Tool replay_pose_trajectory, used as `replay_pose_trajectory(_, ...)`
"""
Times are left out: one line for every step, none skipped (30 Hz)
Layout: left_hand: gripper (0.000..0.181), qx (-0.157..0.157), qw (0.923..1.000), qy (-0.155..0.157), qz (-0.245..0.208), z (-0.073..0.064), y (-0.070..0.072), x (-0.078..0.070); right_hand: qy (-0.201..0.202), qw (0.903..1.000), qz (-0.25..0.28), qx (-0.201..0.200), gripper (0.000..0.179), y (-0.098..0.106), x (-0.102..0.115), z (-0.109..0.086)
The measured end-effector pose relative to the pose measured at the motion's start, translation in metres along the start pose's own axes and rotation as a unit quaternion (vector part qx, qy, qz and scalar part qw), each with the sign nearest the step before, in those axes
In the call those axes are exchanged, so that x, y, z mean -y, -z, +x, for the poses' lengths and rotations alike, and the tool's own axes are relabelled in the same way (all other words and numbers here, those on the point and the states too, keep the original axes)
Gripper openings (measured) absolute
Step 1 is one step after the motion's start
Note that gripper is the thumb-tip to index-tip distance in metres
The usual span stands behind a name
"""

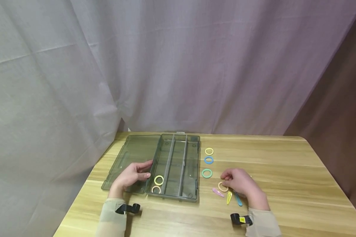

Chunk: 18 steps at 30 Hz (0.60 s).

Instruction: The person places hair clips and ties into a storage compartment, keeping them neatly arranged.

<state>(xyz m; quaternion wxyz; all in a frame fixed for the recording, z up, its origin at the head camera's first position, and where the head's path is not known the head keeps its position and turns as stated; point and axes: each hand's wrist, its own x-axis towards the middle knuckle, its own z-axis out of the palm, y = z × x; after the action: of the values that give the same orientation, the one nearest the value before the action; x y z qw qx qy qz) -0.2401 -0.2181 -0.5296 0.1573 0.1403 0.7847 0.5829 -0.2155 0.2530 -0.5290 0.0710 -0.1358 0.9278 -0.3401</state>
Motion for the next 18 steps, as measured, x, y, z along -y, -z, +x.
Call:
replay_pose_trajectory(0.058,-0.001,1.0,0.0,0.002,0.0,0.0,0.0,0.002,1.0,-0.002,0.0,0.014,0.0,0.0,0.0)
replay_pose_trajectory(0.058,0.0,1.0,0.0,0.002,0.0,0.0,-0.001,0.004,1.0,-0.004,-0.001,0.012,-0.001,0.0,0.0)
replay_pose_trajectory(0.058,0.0,1.0,0.0,0.003,0.0,-0.001,-0.001,0.006,1.0,-0.007,-0.001,0.011,-0.001,0.0,-0.001)
replay_pose_trajectory(0.058,0.001,1.0,-0.003,0.004,0.0,0.0,-0.001,0.004,1.0,-0.007,-0.001,0.01,-0.001,0.0,-0.001)
replay_pose_trajectory(0.058,0.002,1.0,-0.006,0.006,0.001,0.0,0.0,0.006,0.9999,-0.011,-0.001,0.009,-0.001,0.0,-0.001)
replay_pose_trajectory(0.059,0.003,0.9999,-0.008,0.008,0.001,0.0,0.0,0.005,0.9999,-0.012,-0.002,0.009,-0.002,0.0,-0.001)
replay_pose_trajectory(0.059,0.005,0.9999,-0.009,0.009,0.001,0.0,0.001,0.007,0.9999,-0.014,-0.001,0.009,-0.002,-0.001,-0.001)
replay_pose_trajectory(0.06,0.006,0.9999,-0.009,0.008,0.001,0.0,0.001,0.008,0.9999,-0.015,-0.001,0.009,-0.002,-0.001,-0.001)
replay_pose_trajectory(0.06,0.006,0.9999,-0.01,0.008,0.002,0.0,0.001,0.009,0.9998,-0.018,-0.001,0.009,-0.002,-0.001,0.0)
replay_pose_trajectory(0.06,0.005,0.9999,-0.01,0.008,0.001,0.0,0.002,0.009,0.9998,-0.018,-0.001,0.008,-0.003,-0.001,0.0)
replay_pose_trajectory(0.06,0.003,0.9999,-0.008,0.008,0.001,0.0,0.001,0.009,0.9997,-0.022,-0.001,0.008,-0.002,-0.001,0.0)
replay_pose_trajectory(0.06,0.002,1.0,-0.005,0.007,0.001,0.0,0.001,0.009,0.9997,-0.024,-0.002,0.007,-0.002,0.0,0.001)
replay_pose_trajectory(0.06,0.001,1.0,-0.006,0.007,0.001,0.001,0.001,0.007,0.9996,-0.027,-0.003,0.007,-0.002,0.001,0.002)
replay_pose_trajectory(0.06,0.0,1.0,-0.005,0.008,0.001,0.0,0.001,0.007,0.9995,-0.032,-0.005,0.006,-0.002,0.002,0.002)
replay_pose_trajectory(0.06,-0.001,0.9999,-0.005,0.01,0.001,0.0,0.0,0.007,0.9993,-0.036,-0.007,0.006,-0.001,0.004,0.003)
replay_pose_trajectory(0.06,-0.002,0.9999,-0.004,0.012,0.001,0.0,0.0,0.009,0.9992,-0.038,-0.01,0.005,-0.001,0.006,0.003)
replay_pose_trajectory(0.061,-0.001,0.9999,-0.003,0.014,0.001,0.0,0.0,0.013,0.9992,-0.036,-0.014,0.005,0.0,0.009,0.004)
replay_pose_trajectory(0.061,0.001,0.9999,-0.005,0.016,0.001,0.0,0.0,0.018,0.9991,-0.032,-0.019,0.004,0.0,0.013,0.005)
